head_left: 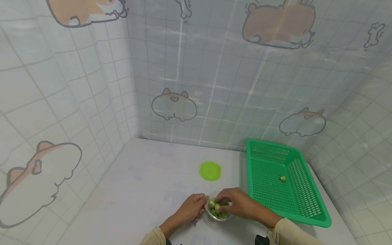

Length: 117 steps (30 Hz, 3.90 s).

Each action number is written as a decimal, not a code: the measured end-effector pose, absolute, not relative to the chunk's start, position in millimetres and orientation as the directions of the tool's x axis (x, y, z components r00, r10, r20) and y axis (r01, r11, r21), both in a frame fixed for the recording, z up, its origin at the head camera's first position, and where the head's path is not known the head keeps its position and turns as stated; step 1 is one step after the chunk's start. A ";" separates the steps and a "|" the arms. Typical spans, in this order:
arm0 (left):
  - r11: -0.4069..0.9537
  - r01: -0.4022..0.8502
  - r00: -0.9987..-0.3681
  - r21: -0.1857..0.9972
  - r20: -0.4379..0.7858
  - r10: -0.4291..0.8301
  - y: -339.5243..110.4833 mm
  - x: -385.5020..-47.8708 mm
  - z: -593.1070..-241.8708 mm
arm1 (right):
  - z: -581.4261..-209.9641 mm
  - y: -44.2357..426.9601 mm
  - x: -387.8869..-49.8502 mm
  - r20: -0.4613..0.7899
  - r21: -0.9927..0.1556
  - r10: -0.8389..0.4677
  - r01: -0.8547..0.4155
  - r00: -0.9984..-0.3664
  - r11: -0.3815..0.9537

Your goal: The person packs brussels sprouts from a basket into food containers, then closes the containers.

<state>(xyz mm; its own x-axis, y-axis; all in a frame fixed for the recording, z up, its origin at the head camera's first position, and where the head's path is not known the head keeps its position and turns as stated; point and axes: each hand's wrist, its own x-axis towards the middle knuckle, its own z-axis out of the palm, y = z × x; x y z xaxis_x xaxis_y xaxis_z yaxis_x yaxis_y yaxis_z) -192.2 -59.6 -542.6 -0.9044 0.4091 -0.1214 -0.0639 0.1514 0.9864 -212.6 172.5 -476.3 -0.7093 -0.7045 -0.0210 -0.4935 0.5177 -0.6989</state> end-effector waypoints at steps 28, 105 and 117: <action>0.174 -0.081 -0.902 0.981 -0.147 0.407 -60.3 -192.1 -542.0 | -453.9 202.2 -220.7 0.028 -0.711 -0.619 -0.451 -0.785 0.540; 0.161 -0.070 -0.905 0.985 -0.130 0.404 -57.6 -186.7 -541.4 | -489.4 401.3 -293.9 -0.010 -0.449 -0.194 -0.169 -0.981 0.877; 0.169 -0.069 -0.907 0.983 -0.133 0.400 -58.2 -186.3 -541.9 | -497.2 401.4 -297.9 0.067 -0.376 -0.214 -0.224 -0.974 0.899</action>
<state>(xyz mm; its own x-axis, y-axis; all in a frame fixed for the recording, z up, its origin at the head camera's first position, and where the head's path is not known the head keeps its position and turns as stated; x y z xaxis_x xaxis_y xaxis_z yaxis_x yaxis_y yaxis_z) -186.3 -58.2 -541.9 -0.9070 0.3996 -0.1327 -0.0694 0.1689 0.9832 -297.9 401.4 -497.2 -0.9745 -0.2143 0.0668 -0.2236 0.8991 -0.3764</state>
